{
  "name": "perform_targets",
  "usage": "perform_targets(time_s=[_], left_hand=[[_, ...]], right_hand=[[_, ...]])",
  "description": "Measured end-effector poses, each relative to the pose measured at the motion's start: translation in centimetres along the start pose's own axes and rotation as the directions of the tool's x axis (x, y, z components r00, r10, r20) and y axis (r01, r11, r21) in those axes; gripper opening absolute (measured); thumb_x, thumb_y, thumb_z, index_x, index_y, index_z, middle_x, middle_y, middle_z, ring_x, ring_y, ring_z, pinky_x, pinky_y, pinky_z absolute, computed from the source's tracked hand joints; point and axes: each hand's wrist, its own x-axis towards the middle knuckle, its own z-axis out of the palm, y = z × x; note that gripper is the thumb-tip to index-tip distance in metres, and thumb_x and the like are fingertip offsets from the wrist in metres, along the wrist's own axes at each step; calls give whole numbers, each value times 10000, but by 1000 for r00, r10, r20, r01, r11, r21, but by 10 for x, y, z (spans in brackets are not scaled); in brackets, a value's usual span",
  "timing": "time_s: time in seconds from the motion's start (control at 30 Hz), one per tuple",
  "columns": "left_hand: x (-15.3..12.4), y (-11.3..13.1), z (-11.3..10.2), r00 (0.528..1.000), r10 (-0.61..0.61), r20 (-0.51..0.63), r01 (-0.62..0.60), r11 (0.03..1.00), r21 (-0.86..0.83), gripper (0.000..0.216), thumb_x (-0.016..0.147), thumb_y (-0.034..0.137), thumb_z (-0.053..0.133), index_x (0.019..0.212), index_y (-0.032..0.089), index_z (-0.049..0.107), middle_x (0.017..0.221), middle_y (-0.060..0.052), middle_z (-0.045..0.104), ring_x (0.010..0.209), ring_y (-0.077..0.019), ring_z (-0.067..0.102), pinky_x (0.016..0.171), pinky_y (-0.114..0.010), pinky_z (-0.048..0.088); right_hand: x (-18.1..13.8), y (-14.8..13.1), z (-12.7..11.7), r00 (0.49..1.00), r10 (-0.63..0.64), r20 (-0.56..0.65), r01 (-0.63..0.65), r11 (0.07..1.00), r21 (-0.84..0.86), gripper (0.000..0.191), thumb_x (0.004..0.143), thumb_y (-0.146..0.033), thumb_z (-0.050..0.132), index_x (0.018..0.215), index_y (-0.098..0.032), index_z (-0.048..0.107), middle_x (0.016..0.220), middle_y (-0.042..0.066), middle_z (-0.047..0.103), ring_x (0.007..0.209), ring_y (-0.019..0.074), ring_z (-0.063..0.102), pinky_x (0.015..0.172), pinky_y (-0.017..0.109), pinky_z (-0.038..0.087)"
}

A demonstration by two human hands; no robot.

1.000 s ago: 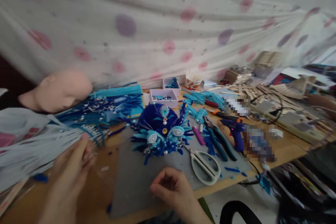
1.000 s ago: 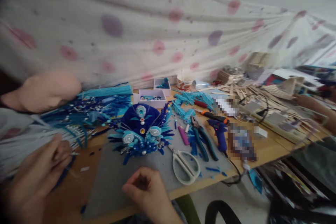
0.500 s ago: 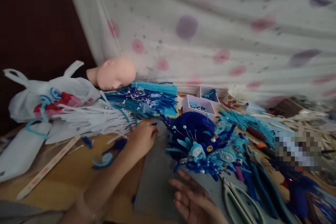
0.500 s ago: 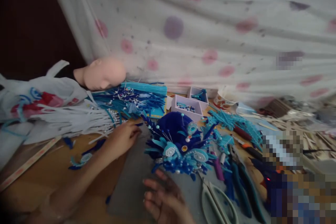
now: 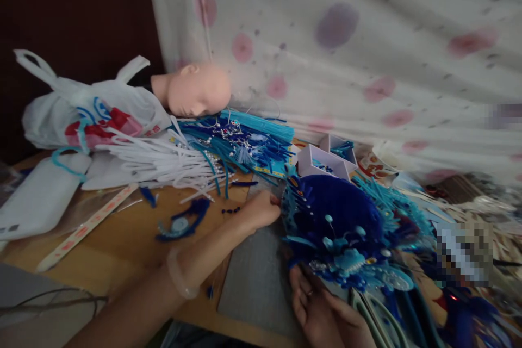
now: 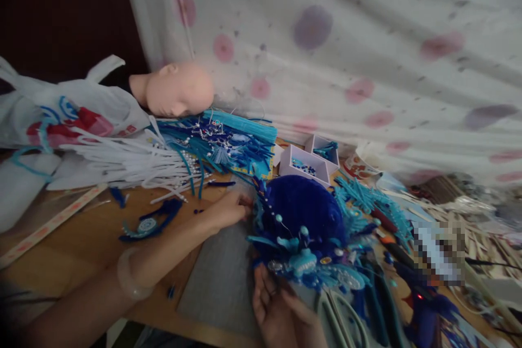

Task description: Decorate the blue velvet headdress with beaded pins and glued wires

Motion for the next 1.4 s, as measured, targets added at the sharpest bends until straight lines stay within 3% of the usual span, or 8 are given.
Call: perform_targets(time_s=[0.17,0.33,0.53,0.77,0.83,0.9,1.07,1.4], left_hand=[[-3,7,16,999,-29,35,36,970,-241,295,978,370,637,1180,155,641,1100,-70,693,886,-188,693,766,-376,604],[-9,8,30,996,70,57,-38,900,-434,249,987,365,625,1100,146,656,992,-42,696,786,-154,678,699,-327,593],[-19,21,45,976,216,24,-180,869,-461,197,1012,307,583,943,138,656,866,-9,681,755,-141,671,720,-322,585],[-13,29,14,934,354,46,-352,935,-34,206,1009,107,487,952,111,685,963,-69,740,867,-185,724,844,-397,597],[-6,24,-1,912,410,-27,-399,899,182,175,982,93,538,1077,124,682,1189,-104,704,1152,-237,657,1028,-479,517],[2,17,-11,885,464,-37,-417,826,380,234,954,123,614,1183,144,657,1359,-119,621,1325,-286,544,1114,-548,438],[18,6,-9,866,493,86,-394,567,723,324,919,268,713,1222,169,651,1388,-110,598,1274,-309,575,1053,-569,489],[7,10,2,869,446,215,-324,182,928,296,967,332,656,1211,165,648,1244,-95,671,1083,-246,675,920,-472,580]], right_hand=[[-5,5,-7,999,11,47,-10,1000,-21,285,796,-290,824,1079,-273,793,1250,72,742,1002,150,708,811,249,562],[4,4,-16,998,-44,36,44,999,-8,255,817,-362,836,1066,-335,788,1354,27,703,1131,151,681,942,304,543],[17,-6,12,958,-261,-119,272,958,91,460,686,-361,942,1102,-262,774,1257,50,752,1162,173,691,959,327,556],[25,-21,23,856,-454,-249,512,813,278,438,571,-261,1000,948,-270,777,1003,-71,817,994,111,742,834,228,598],[25,-27,25,836,-478,-270,546,777,312,417,581,-260,993,936,-255,775,996,-74,819,980,100,750,834,205,604],[25,-33,28,835,-474,-281,548,768,332,398,581,-260,990,914,-238,773,972,-71,822,961,99,761,833,195,615],[22,-37,36,831,-468,-301,553,759,344,376,584,-264,984,897,-223,780,945,-71,829,916,94,779,832,173,631],[21,-35,51,859,-391,-331,504,761,408,62,842,-257,831,849,-212,788,897,-30,832,819,127,798,714,201,663]])
